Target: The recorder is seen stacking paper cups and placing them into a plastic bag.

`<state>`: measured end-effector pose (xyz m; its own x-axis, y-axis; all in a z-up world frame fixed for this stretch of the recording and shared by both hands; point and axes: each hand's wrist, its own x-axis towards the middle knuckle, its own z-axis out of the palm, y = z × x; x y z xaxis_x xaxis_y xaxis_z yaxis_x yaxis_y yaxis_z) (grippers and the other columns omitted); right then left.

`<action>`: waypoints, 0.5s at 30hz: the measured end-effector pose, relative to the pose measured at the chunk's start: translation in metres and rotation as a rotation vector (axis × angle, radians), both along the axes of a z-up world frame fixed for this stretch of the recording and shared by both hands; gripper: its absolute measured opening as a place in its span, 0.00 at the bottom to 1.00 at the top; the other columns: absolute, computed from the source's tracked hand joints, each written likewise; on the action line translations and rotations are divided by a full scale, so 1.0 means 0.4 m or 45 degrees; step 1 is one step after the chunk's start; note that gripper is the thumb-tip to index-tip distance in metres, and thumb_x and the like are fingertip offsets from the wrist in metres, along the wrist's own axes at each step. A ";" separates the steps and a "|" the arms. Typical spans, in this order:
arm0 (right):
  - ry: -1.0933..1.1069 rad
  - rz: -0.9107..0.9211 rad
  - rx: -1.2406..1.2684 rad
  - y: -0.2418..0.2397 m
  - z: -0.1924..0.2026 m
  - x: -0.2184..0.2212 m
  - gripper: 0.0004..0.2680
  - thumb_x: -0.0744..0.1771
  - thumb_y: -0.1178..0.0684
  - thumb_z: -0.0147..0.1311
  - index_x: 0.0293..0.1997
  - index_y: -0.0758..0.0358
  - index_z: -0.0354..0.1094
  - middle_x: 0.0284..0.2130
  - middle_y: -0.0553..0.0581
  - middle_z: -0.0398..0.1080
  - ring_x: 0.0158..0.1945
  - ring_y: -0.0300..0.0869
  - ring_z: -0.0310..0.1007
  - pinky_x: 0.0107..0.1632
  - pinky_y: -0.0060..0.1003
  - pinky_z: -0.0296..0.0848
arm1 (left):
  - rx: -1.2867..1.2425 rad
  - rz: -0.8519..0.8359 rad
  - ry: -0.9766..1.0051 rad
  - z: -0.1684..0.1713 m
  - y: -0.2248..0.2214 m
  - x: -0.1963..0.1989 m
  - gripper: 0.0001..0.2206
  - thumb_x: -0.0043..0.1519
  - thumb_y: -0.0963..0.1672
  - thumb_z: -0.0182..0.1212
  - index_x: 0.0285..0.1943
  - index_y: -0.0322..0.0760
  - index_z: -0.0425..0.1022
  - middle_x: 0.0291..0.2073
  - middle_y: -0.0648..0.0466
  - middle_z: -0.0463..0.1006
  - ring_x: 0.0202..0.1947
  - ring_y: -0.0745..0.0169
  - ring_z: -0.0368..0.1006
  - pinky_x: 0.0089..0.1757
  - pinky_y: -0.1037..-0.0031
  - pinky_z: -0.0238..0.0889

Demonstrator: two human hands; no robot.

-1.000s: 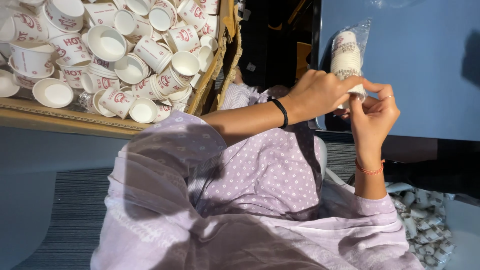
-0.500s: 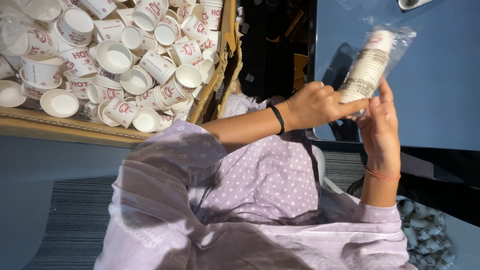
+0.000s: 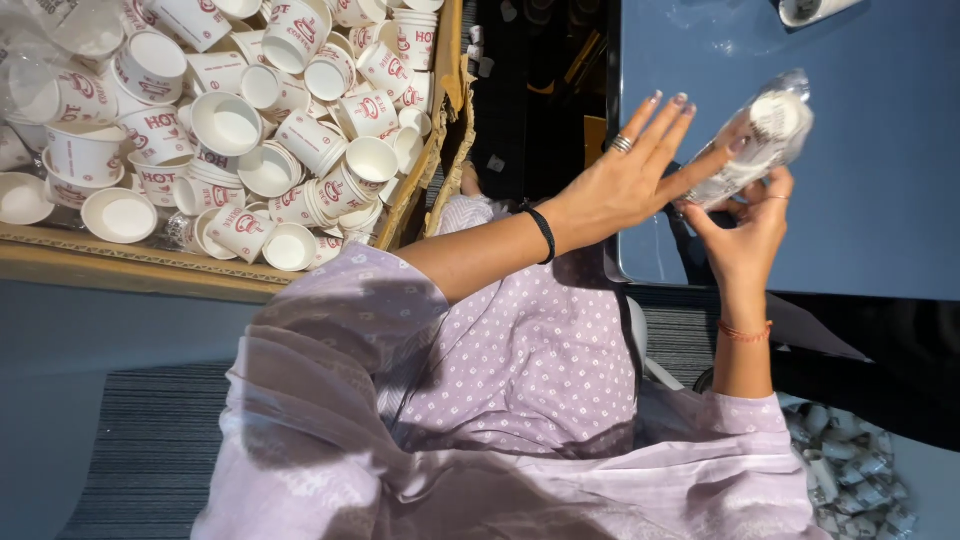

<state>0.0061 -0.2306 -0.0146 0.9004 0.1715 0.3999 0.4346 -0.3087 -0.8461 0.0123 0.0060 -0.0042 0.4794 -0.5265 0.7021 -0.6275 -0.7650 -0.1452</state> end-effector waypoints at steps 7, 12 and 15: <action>-0.055 -0.322 -0.533 0.058 0.035 0.074 0.27 0.62 0.54 0.80 0.60 0.69 0.61 0.42 0.56 0.77 0.37 0.37 0.73 0.40 0.30 0.74 | 0.376 0.706 0.304 0.002 0.023 0.017 0.40 0.62 0.44 0.59 0.79 0.34 0.33 0.60 0.22 0.71 0.69 0.23 0.58 0.66 0.36 0.24; -0.050 -0.147 -0.460 0.108 0.014 0.261 0.27 0.62 0.54 0.78 0.61 0.71 0.61 0.43 0.58 0.79 0.38 0.35 0.79 0.39 0.26 0.76 | 0.753 0.691 1.032 0.005 0.032 0.010 0.42 0.58 0.43 0.63 0.79 0.25 0.40 0.49 0.27 0.77 0.63 0.16 0.62 0.62 0.32 0.15; 0.129 -0.127 -0.352 0.147 -0.002 0.351 0.25 0.62 0.52 0.77 0.58 0.69 0.64 0.44 0.57 0.80 0.34 0.35 0.78 0.35 0.28 0.75 | 0.740 0.664 1.036 0.005 0.032 -0.003 0.40 0.58 0.46 0.65 0.78 0.24 0.49 0.50 0.27 0.79 0.57 0.18 0.69 0.63 0.35 0.19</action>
